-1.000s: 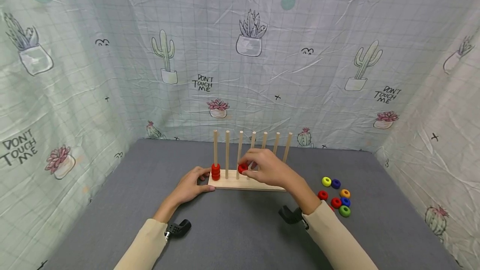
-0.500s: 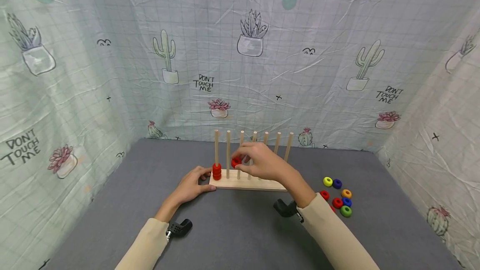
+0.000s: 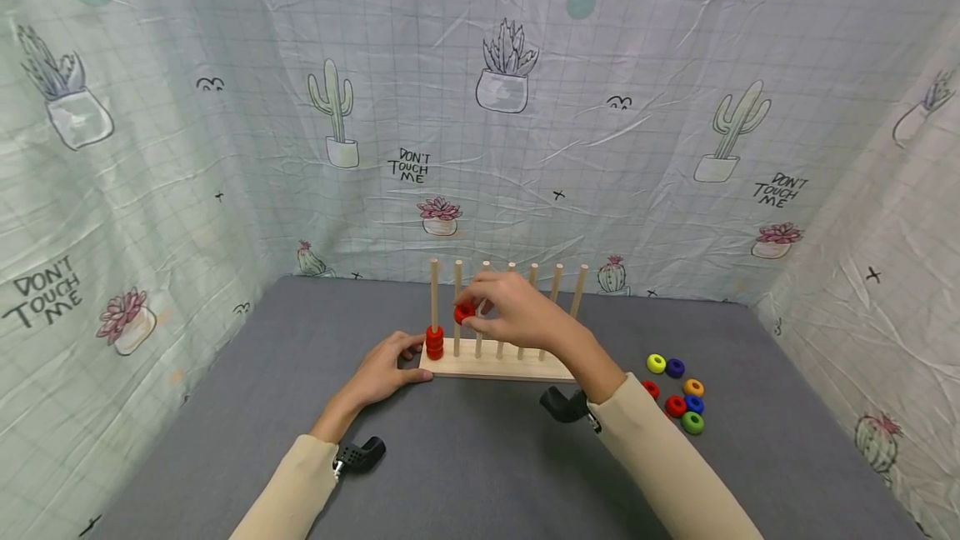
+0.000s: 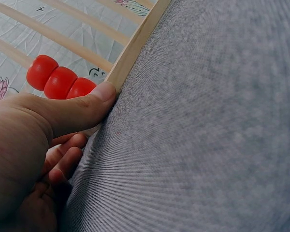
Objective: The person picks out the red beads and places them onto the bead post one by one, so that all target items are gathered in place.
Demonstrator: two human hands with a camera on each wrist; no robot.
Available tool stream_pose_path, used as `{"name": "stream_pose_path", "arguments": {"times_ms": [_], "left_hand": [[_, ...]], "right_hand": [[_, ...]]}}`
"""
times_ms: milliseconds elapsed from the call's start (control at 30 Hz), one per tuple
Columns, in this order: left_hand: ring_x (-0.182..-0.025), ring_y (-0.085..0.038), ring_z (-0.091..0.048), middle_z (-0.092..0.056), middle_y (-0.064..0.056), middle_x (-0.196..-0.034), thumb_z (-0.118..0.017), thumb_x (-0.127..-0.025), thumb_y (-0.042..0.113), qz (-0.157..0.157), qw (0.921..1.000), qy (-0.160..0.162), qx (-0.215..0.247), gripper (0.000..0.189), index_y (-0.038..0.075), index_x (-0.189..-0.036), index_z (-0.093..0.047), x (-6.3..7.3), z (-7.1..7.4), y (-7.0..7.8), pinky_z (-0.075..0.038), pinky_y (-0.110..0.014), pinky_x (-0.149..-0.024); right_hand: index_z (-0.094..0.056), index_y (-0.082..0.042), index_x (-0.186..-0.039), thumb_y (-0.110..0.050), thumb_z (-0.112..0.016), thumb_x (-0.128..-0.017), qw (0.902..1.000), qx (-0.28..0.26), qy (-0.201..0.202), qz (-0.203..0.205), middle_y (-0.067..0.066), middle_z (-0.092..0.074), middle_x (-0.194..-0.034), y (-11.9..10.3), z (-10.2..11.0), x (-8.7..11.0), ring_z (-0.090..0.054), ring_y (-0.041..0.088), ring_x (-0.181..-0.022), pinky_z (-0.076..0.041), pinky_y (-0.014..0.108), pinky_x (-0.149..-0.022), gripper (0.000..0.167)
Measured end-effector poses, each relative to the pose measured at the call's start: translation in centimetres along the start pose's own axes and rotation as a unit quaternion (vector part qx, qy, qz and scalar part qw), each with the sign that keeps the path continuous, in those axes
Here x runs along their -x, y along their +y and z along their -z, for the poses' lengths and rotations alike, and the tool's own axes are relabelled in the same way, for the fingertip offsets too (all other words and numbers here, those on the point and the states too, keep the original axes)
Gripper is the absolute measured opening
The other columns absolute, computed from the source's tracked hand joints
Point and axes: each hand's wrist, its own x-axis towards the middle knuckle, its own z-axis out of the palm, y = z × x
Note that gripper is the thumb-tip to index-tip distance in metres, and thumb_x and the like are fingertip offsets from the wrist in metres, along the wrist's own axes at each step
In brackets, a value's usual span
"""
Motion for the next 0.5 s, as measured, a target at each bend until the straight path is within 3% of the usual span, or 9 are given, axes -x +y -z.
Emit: {"name": "stream_pose_path", "arguments": {"times_ms": [233, 500], "left_hand": [[-0.102, -0.016, -0.06, -0.065, -0.003, -0.116, -0.087, -0.084, 0.038, 0.0, 1.0, -0.001, -0.001, 0.071, 0.009, -0.144, -0.062, 0.0, 0.0, 0.1, -0.048, -0.037, -0.088], [-0.102, -0.016, -0.06, -0.065, -0.003, -0.115, -0.087, -0.083, 0.037, -0.003, 1.0, 0.002, 0.0, 0.071, 0.009, -0.143, -0.062, 0.1, 0.0, 0.0, -0.048, -0.037, -0.088]], "right_hand": [[-0.076, -0.009, -0.115, -0.016, -0.074, -0.096, 0.9997, 0.016, 0.017, 0.01, 0.006, -0.071, -0.109, -0.2, 0.3, -0.6, -0.07, 0.021, -0.089, -0.058, 0.028, -0.076, 0.02], [-0.076, -0.011, -0.116, -0.018, -0.074, -0.097, 0.9996, 0.017, 0.022, 0.004, 0.004, -0.072, -0.112, -0.7, 0.6, -1.2, -0.069, 0.016, -0.087, -0.056, 0.025, -0.075, 0.021]]}}
